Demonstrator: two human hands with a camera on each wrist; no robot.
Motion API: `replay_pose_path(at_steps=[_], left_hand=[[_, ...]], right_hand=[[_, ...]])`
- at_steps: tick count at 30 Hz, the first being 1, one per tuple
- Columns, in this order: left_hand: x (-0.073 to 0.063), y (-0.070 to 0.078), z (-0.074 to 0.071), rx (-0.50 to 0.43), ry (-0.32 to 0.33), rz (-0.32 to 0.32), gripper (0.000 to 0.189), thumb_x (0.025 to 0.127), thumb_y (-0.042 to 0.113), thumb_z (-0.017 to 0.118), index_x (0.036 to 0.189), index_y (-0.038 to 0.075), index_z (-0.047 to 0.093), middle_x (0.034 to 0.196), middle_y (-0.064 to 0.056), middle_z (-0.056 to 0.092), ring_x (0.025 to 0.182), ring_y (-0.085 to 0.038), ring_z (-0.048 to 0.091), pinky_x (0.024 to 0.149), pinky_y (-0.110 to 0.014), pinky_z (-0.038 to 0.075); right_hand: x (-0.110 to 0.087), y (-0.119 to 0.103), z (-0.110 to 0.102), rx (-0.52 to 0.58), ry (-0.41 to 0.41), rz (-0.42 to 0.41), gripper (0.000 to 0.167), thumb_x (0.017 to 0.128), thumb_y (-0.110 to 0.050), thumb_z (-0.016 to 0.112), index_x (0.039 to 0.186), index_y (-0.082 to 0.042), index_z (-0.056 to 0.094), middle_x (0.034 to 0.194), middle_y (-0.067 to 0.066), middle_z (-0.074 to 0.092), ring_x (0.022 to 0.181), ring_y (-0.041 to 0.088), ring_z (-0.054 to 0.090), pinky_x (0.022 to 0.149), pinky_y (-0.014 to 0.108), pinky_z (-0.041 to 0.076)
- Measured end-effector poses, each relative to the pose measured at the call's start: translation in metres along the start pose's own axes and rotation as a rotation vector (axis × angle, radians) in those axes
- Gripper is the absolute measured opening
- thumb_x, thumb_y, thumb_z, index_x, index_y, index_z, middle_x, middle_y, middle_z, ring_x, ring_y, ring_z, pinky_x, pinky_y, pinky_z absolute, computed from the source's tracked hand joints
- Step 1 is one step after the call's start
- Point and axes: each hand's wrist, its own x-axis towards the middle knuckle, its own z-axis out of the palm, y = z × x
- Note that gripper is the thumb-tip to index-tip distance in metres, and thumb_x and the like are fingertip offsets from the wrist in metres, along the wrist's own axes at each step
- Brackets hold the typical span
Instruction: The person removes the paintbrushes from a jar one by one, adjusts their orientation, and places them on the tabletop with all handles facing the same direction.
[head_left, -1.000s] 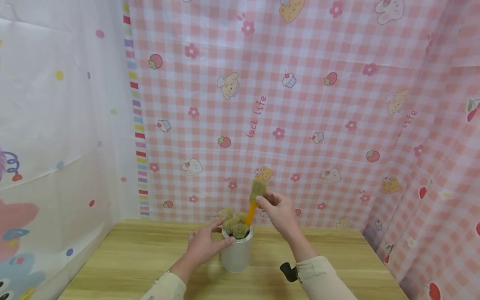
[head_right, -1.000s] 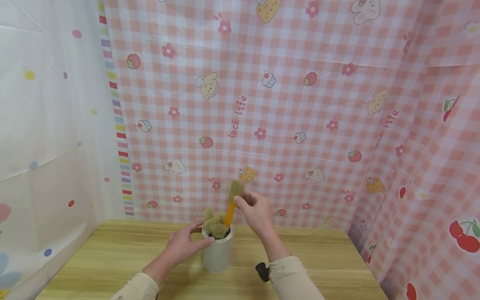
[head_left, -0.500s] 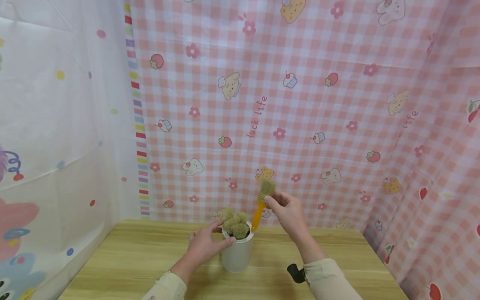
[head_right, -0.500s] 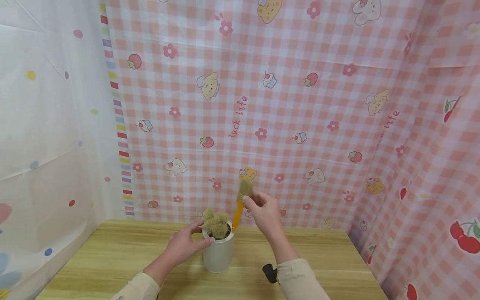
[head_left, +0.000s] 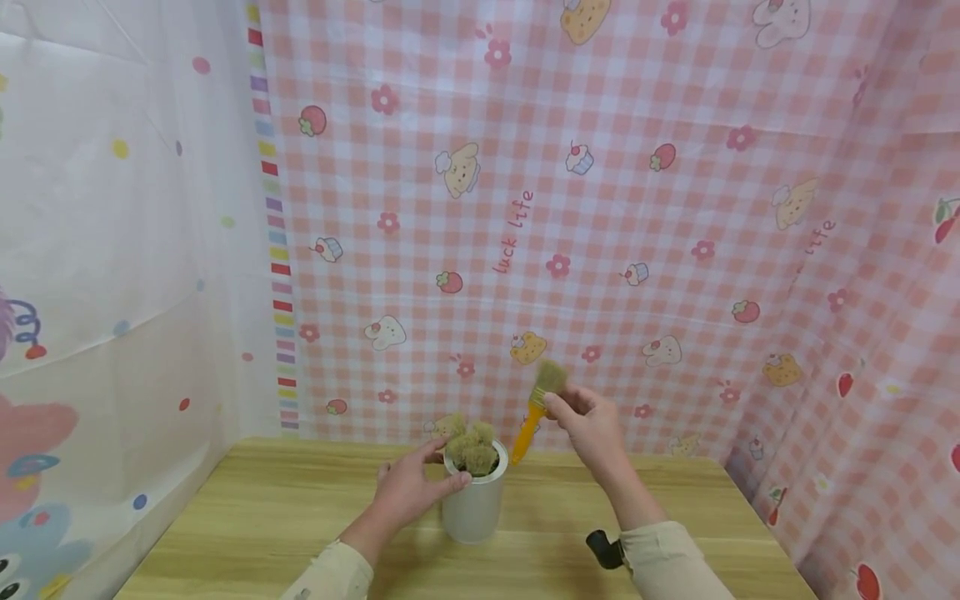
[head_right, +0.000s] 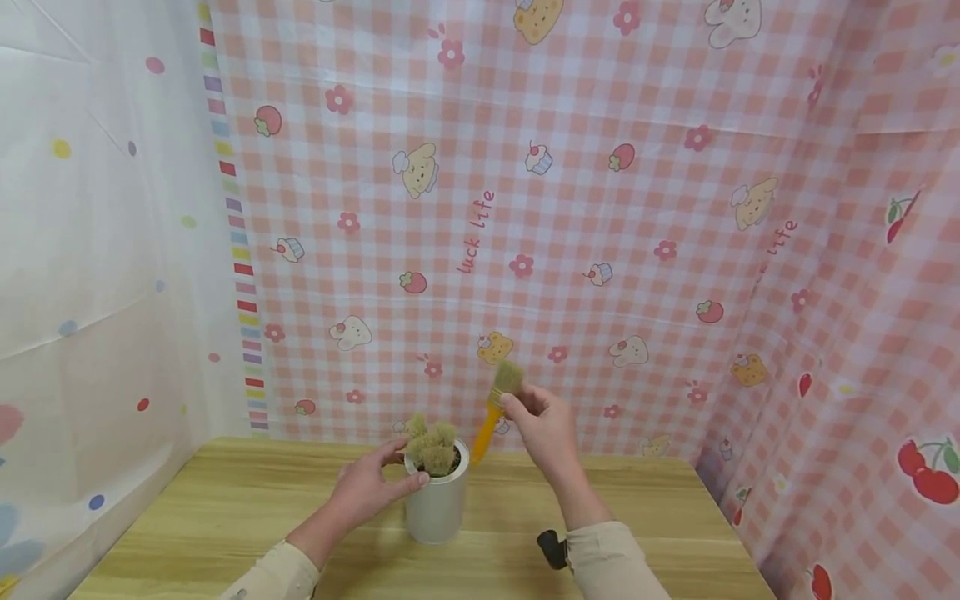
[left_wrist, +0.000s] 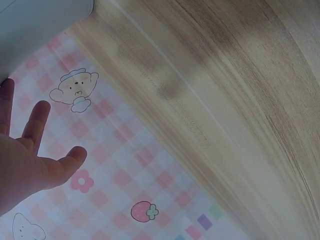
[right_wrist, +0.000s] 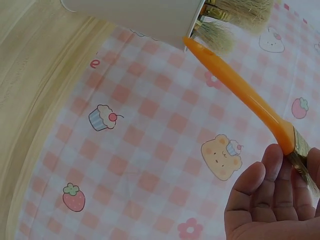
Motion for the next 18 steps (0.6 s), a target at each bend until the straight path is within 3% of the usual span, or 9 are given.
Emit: replay_pose_path(at_steps=[3, 12, 18], left_hand=[[0.0, 0.0, 0.0, -0.001, 0.002, -0.001, 0.087, 0.088, 0.064, 0.081, 0.158, 0.021, 0.053, 0.143, -0.013, 0.071, 0.137, -0.042, 0.062, 0.12, -0.082, 0.014], [0.003, -0.003, 0.002, -0.005, 0.002, -0.004, 0.087, 0.087, 0.063, 0.081, 0.158, 0.021, 0.053, 0.143, -0.012, 0.071, 0.138, -0.041, 0.062, 0.119, -0.081, 0.015], [0.003, -0.003, 0.002, -0.011, 0.004, -0.004, 0.087, 0.087, 0.063, 0.081, 0.158, 0.021, 0.053, 0.143, -0.012, 0.071, 0.138, -0.042, 0.061, 0.119, -0.081, 0.015]], right_hand=[[-0.001, 0.001, -0.001, -0.011, 0.002, 0.003, 0.036, 0.103, -0.03, 0.074, 0.13, -0.006, 0.075, 0.115, 0.014, 0.079, 0.099, 0.019, 0.074, 0.096, 0.043, 0.061], [-0.001, 0.005, -0.003, -0.047, -0.006, 0.008, 0.031, 0.104, -0.031, 0.074, 0.124, -0.007, 0.077, 0.11, 0.012, 0.08, 0.096, 0.018, 0.074, 0.088, 0.031, 0.059], [-0.003, 0.01, -0.005, -0.082, -0.016, 0.021, 0.039, 0.105, -0.032, 0.072, 0.133, -0.005, 0.072, 0.115, 0.014, 0.08, 0.099, 0.02, 0.077, 0.092, 0.037, 0.062]])
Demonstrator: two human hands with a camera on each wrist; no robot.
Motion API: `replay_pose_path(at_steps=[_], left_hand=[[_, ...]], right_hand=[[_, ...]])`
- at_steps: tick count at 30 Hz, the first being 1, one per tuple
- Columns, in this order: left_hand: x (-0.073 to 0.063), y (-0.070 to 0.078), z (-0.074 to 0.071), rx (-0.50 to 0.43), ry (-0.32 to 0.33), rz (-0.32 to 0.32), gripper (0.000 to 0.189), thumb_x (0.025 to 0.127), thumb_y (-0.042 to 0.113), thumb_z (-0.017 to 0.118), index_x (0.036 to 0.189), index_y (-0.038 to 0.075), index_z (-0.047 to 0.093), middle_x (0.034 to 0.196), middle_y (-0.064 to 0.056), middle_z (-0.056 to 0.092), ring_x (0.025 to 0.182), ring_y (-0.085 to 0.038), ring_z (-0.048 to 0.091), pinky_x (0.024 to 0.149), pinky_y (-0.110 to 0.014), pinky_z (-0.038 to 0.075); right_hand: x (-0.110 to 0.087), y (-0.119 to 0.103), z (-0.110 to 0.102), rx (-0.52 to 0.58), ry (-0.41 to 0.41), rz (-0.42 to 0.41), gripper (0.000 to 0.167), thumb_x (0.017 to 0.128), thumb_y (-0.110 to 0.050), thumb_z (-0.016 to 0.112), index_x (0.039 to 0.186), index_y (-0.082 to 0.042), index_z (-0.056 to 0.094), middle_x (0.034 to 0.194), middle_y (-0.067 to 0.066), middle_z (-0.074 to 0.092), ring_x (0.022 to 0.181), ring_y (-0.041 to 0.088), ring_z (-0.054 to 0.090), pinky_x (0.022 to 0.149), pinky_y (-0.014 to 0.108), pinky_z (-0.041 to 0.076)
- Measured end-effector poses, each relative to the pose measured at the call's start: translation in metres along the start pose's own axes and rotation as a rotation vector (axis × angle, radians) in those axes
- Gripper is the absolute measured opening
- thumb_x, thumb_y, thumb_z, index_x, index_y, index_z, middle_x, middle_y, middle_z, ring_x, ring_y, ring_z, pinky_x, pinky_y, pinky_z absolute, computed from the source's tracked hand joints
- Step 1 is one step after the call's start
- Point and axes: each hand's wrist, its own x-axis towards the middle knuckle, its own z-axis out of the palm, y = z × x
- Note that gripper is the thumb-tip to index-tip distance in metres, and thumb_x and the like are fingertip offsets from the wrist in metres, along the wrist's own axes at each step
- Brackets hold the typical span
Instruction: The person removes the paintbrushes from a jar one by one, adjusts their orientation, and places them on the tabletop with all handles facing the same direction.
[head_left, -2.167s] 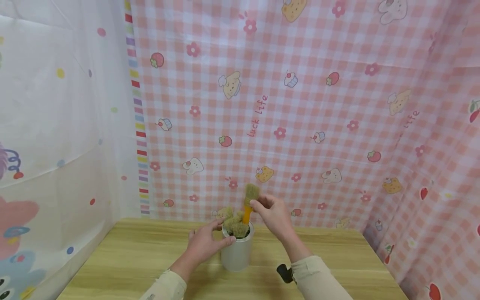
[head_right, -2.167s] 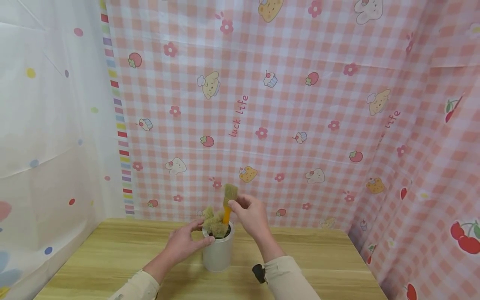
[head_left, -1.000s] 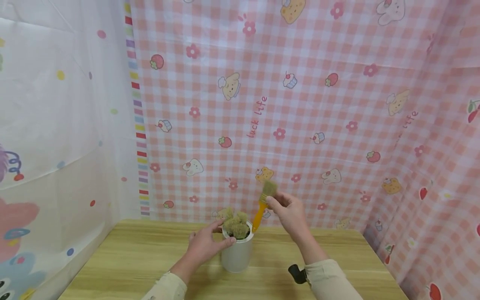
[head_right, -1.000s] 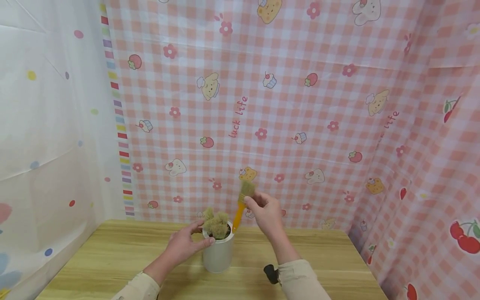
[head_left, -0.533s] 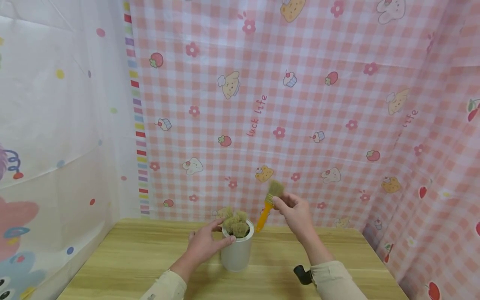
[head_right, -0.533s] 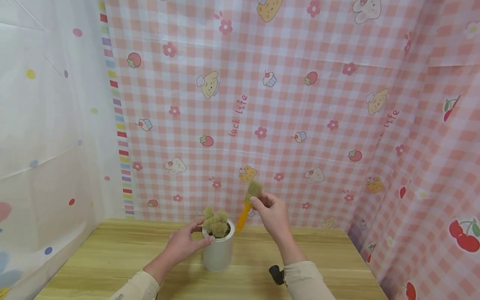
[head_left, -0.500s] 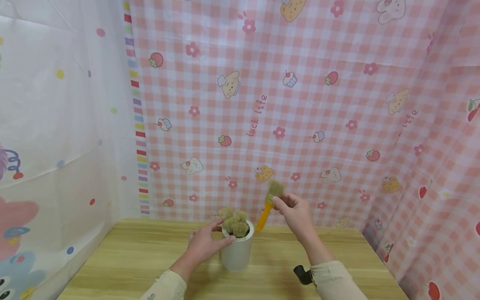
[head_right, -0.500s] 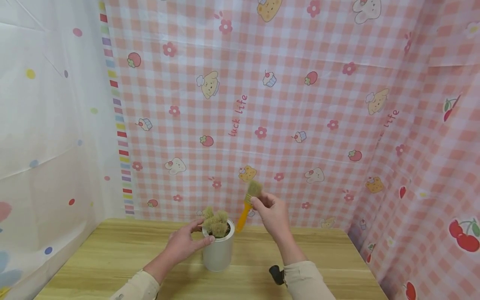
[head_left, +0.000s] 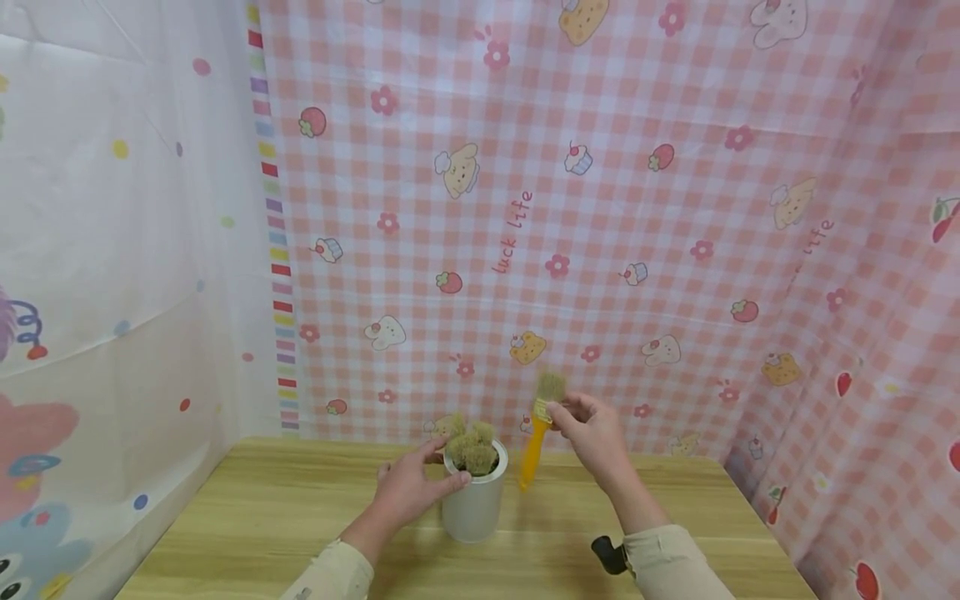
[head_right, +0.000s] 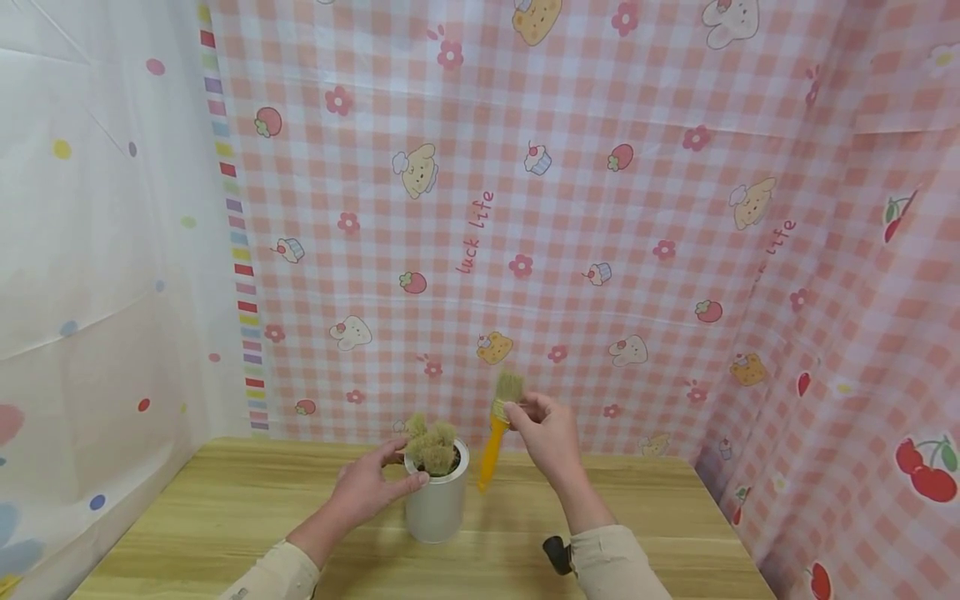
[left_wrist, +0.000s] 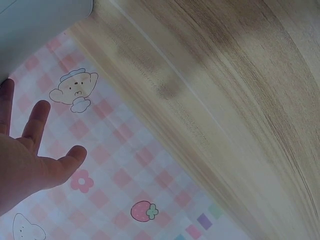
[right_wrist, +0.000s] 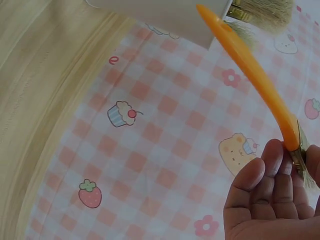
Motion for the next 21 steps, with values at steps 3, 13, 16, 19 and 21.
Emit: replay_pose_path(at_steps=[3, 13, 16, 19, 21], left_hand=[[0.0, 0.0, 0.0, -0.003, -0.001, 0.002, 0.088, 0.087, 0.063, 0.081, 0.158, 0.021, 0.053, 0.143, -0.012, 0.071, 0.139, -0.042, 0.061, 0.119, -0.08, 0.016], [-0.002, 0.002, 0.0, -0.01, -0.004, 0.003, 0.087, 0.088, 0.063, 0.08, 0.159, 0.021, 0.052, 0.144, -0.013, 0.07, 0.139, -0.042, 0.061, 0.12, -0.079, 0.016], [-0.002, 0.003, -0.001, -0.006, -0.004, 0.004, 0.087, 0.089, 0.063, 0.08, 0.159, 0.02, 0.052, 0.143, -0.013, 0.07, 0.139, -0.042, 0.061, 0.12, -0.08, 0.016], [-0.003, 0.004, -0.002, -0.006, -0.003, -0.001, 0.086, 0.089, 0.062, 0.081, 0.159, 0.02, 0.053, 0.143, -0.013, 0.07, 0.138, -0.042, 0.062, 0.12, -0.08, 0.017], [-0.002, 0.004, -0.001, -0.001, -0.004, -0.004, 0.086, 0.089, 0.063, 0.08, 0.159, 0.021, 0.053, 0.144, -0.013, 0.07, 0.138, -0.041, 0.062, 0.12, -0.08, 0.017]], right_hand=[[-0.001, 0.004, -0.001, 0.001, -0.005, 0.014, 0.045, 0.104, -0.033, 0.072, 0.138, -0.004, 0.068, 0.12, 0.016, 0.08, 0.099, 0.022, 0.078, 0.095, 0.04, 0.063], [-0.003, 0.017, 0.001, 0.009, -0.013, 0.067, 0.049, 0.103, -0.029, 0.074, 0.144, -0.003, 0.064, 0.119, 0.017, 0.08, 0.094, 0.022, 0.079, 0.089, 0.039, 0.064], [-0.003, 0.022, 0.001, 0.007, -0.021, 0.075, 0.049, 0.103, -0.028, 0.074, 0.145, -0.003, 0.063, 0.121, 0.018, 0.079, 0.093, 0.021, 0.079, 0.087, 0.037, 0.064], [-0.003, 0.026, 0.003, 0.002, -0.028, 0.077, 0.049, 0.103, -0.026, 0.074, 0.145, -0.003, 0.063, 0.124, 0.018, 0.079, 0.092, 0.021, 0.078, 0.086, 0.036, 0.064], [-0.004, 0.028, 0.003, -0.007, -0.034, 0.078, 0.049, 0.103, -0.026, 0.074, 0.145, -0.003, 0.063, 0.123, 0.018, 0.079, 0.092, 0.023, 0.078, 0.086, 0.036, 0.064]])
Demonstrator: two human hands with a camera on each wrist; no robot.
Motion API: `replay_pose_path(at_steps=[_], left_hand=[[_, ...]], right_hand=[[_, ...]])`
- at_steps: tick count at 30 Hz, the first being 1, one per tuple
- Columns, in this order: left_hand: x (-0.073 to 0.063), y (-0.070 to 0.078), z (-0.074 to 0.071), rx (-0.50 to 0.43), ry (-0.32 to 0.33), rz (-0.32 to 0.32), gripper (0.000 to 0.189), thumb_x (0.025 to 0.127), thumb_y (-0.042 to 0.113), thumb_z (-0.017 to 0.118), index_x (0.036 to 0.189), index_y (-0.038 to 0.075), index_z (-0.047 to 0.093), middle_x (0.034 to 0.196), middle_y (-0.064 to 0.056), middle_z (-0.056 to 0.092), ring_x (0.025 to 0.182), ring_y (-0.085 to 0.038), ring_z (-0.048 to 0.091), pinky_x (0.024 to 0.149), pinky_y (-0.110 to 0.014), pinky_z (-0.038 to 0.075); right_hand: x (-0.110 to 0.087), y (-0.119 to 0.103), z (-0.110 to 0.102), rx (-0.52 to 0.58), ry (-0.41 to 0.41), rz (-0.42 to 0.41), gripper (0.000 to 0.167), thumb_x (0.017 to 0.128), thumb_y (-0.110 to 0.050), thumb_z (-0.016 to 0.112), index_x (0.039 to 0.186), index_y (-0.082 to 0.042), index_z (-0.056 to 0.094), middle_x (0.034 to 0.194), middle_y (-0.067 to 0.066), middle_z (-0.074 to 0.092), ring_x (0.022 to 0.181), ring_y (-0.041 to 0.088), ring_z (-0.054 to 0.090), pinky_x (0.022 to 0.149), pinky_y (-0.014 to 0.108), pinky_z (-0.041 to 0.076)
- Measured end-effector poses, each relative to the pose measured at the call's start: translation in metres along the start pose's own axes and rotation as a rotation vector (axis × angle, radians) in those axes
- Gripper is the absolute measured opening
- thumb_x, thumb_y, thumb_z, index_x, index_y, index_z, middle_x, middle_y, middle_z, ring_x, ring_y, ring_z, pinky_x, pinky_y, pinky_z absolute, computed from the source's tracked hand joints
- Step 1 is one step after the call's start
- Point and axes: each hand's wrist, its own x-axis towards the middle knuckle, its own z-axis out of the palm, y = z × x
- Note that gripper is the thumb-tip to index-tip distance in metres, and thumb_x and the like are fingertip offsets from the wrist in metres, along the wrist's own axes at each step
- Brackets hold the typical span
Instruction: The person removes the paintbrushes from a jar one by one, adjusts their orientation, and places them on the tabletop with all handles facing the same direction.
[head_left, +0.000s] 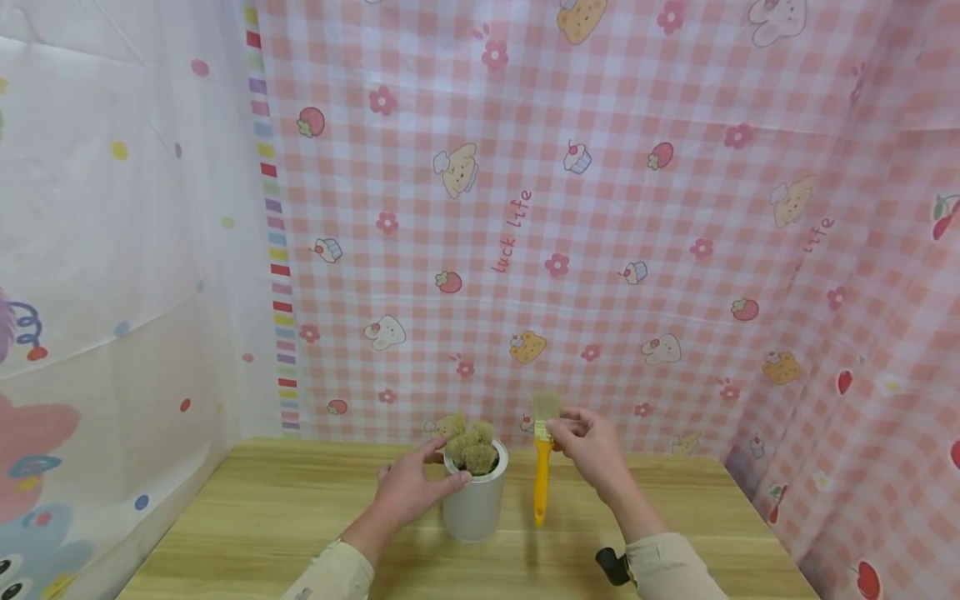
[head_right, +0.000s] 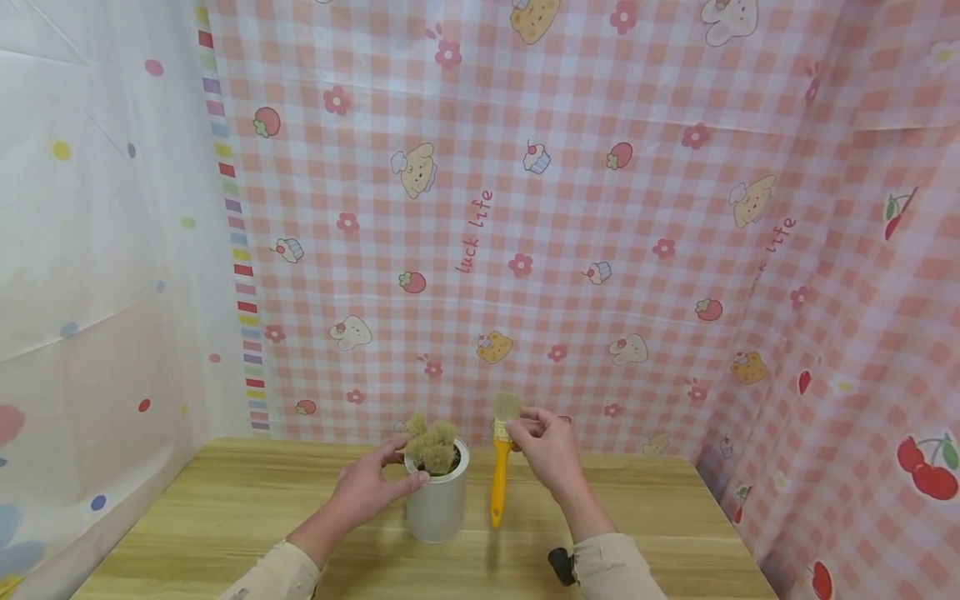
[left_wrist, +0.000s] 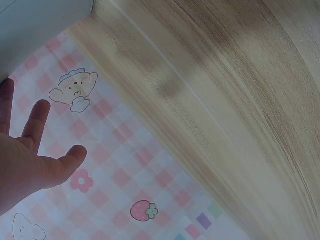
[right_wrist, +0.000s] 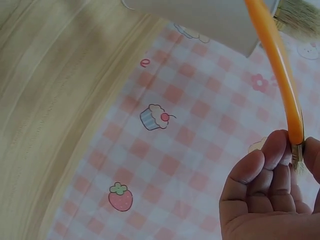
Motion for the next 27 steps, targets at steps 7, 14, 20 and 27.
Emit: replay_pose_path(at_steps=[7, 14, 20, 27], left_hand=[[0.001, -0.001, 0.0, 0.008, 0.005, 0.008, 0.086, 0.089, 0.064, 0.08, 0.159, 0.022, 0.052, 0.143, -0.011, 0.071, 0.138, -0.04, 0.062, 0.119, -0.078, 0.019], [0.0, -0.002, -0.001, -0.006, -0.011, 0.0, 0.087, 0.089, 0.063, 0.08, 0.159, 0.02, 0.052, 0.144, -0.012, 0.07, 0.138, -0.041, 0.062, 0.119, -0.08, 0.017], [0.002, -0.011, 0.008, -0.005, -0.014, -0.014, 0.089, 0.087, 0.068, 0.079, 0.159, 0.023, 0.052, 0.145, -0.01, 0.07, 0.14, -0.04, 0.061, 0.12, -0.079, 0.017], [0.005, -0.006, 0.003, 0.01, 0.0, -0.013, 0.086, 0.089, 0.066, 0.078, 0.16, 0.025, 0.051, 0.146, -0.008, 0.07, 0.141, -0.038, 0.06, 0.123, -0.076, 0.016]], right_hand=[[-0.001, 0.007, 0.003, -0.027, -0.014, 0.037, 0.054, 0.101, -0.024, 0.075, 0.152, -0.012, 0.058, 0.103, 0.009, 0.082, 0.086, 0.02, 0.076, 0.08, 0.034, 0.062], [-0.002, 0.015, 0.007, -0.038, -0.038, 0.039, 0.061, 0.102, -0.02, 0.074, 0.159, -0.022, 0.051, 0.082, 0.007, 0.078, 0.077, 0.018, 0.074, 0.077, 0.036, 0.062], [-0.009, 0.032, 0.013, -0.035, -0.084, 0.074, 0.061, 0.101, -0.012, 0.073, 0.158, -0.015, 0.053, 0.078, 0.008, 0.076, 0.07, 0.019, 0.07, 0.063, 0.03, 0.054], [-0.016, 0.043, 0.02, -0.103, -0.182, 0.163, 0.06, 0.1, -0.012, 0.071, 0.156, -0.005, 0.053, 0.075, 0.007, 0.074, 0.067, 0.02, 0.067, 0.057, 0.027, 0.046]])
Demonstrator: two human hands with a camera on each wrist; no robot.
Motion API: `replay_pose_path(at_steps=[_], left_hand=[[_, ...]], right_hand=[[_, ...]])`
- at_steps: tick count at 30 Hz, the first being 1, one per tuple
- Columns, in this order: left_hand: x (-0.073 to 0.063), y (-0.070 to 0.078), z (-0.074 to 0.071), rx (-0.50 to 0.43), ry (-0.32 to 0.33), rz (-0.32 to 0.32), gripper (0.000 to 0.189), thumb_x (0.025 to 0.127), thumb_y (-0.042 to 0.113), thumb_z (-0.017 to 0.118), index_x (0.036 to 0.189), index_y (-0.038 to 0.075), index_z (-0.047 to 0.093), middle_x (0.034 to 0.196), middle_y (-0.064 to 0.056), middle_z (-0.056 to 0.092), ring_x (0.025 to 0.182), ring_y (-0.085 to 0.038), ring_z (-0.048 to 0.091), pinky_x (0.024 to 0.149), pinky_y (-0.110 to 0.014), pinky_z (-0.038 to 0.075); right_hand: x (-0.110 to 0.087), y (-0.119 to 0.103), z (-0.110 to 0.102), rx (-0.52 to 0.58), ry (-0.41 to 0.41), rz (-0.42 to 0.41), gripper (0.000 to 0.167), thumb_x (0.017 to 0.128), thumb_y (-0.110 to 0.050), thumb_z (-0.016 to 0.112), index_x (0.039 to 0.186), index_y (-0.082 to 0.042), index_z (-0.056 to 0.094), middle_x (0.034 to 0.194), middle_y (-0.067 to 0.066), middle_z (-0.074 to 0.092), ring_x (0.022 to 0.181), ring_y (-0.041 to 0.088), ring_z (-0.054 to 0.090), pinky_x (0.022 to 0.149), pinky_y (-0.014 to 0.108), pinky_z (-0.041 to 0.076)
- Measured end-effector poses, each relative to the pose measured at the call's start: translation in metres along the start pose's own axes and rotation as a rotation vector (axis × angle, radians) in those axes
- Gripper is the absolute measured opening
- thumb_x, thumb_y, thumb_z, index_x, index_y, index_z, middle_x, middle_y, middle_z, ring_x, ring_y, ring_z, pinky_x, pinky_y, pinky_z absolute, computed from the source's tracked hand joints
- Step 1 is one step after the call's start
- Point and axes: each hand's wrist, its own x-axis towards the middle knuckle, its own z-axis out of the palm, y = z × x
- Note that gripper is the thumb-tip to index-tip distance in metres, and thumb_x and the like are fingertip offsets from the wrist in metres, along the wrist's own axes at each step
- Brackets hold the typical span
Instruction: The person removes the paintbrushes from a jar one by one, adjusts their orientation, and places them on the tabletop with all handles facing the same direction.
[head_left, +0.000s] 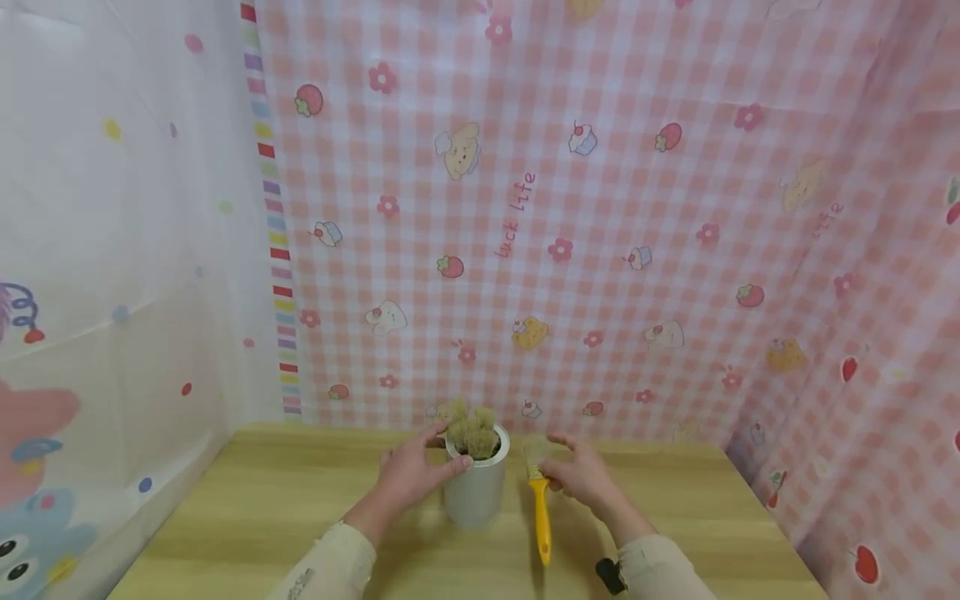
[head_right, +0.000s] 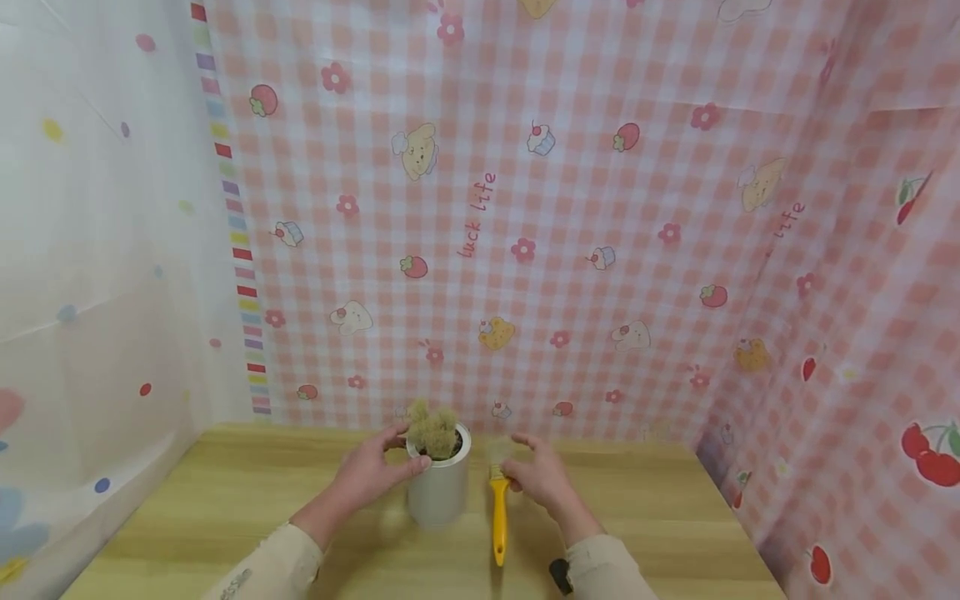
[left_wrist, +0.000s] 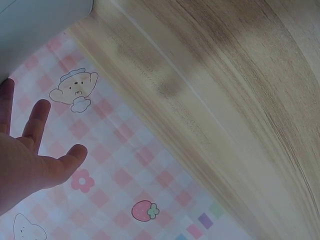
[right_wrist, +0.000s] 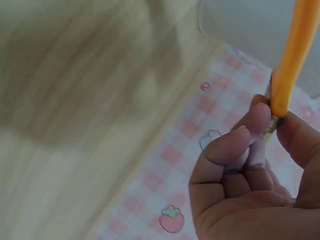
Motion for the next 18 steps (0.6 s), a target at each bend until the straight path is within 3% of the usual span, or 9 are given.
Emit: replay_pose_path(at_steps=[4, 7, 11, 14, 18], left_hand=[[-0.001, 0.0, -0.001, 0.004, -0.003, 0.003, 0.085, 0.09, 0.065, 0.078, 0.16, 0.025, 0.051, 0.146, -0.009, 0.07, 0.141, -0.037, 0.061, 0.123, -0.076, 0.017], [0.0, 0.0, -0.003, 0.008, -0.004, -0.001, 0.084, 0.09, 0.064, 0.078, 0.16, 0.026, 0.051, 0.145, -0.009, 0.07, 0.14, -0.037, 0.062, 0.123, -0.076, 0.017], [0.001, -0.001, -0.003, 0.019, -0.011, 0.002, 0.085, 0.09, 0.065, 0.078, 0.16, 0.027, 0.05, 0.146, -0.008, 0.069, 0.14, -0.037, 0.061, 0.123, -0.077, 0.017], [0.002, -0.001, -0.002, 0.017, -0.017, 0.006, 0.086, 0.09, 0.066, 0.077, 0.161, 0.026, 0.049, 0.147, -0.008, 0.069, 0.14, -0.038, 0.061, 0.122, -0.076, 0.017], [0.001, -0.001, -0.001, 0.008, -0.021, 0.001, 0.086, 0.09, 0.065, 0.078, 0.161, 0.025, 0.049, 0.147, -0.009, 0.069, 0.139, -0.039, 0.061, 0.122, -0.076, 0.016]], right_hand=[[-0.003, 0.006, 0.008, -0.015, -0.048, 0.033, 0.058, 0.101, -0.01, 0.07, 0.156, -0.005, 0.053, 0.083, 0.008, 0.075, 0.062, 0.016, 0.062, 0.053, 0.023, 0.043], [-0.004, 0.007, 0.015, -0.037, -0.077, 0.044, 0.056, 0.102, -0.007, 0.07, 0.156, -0.005, 0.054, 0.089, 0.01, 0.076, 0.061, 0.016, 0.062, 0.054, 0.024, 0.048], [-0.005, 0.011, 0.026, -0.107, -0.092, 0.041, 0.056, 0.099, -0.005, 0.073, 0.152, -0.004, 0.057, 0.081, 0.009, 0.074, 0.061, 0.016, 0.064, 0.059, 0.028, 0.054], [-0.006, 0.015, 0.033, -0.153, -0.096, 0.028, 0.056, 0.096, -0.004, 0.074, 0.15, -0.001, 0.058, 0.07, 0.01, 0.071, 0.058, 0.015, 0.061, 0.057, 0.027, 0.053], [-0.007, 0.021, 0.041, -0.139, -0.11, 0.019, 0.056, 0.095, -0.001, 0.074, 0.149, 0.002, 0.058, 0.076, 0.013, 0.071, 0.059, 0.013, 0.06, 0.058, 0.027, 0.054]])
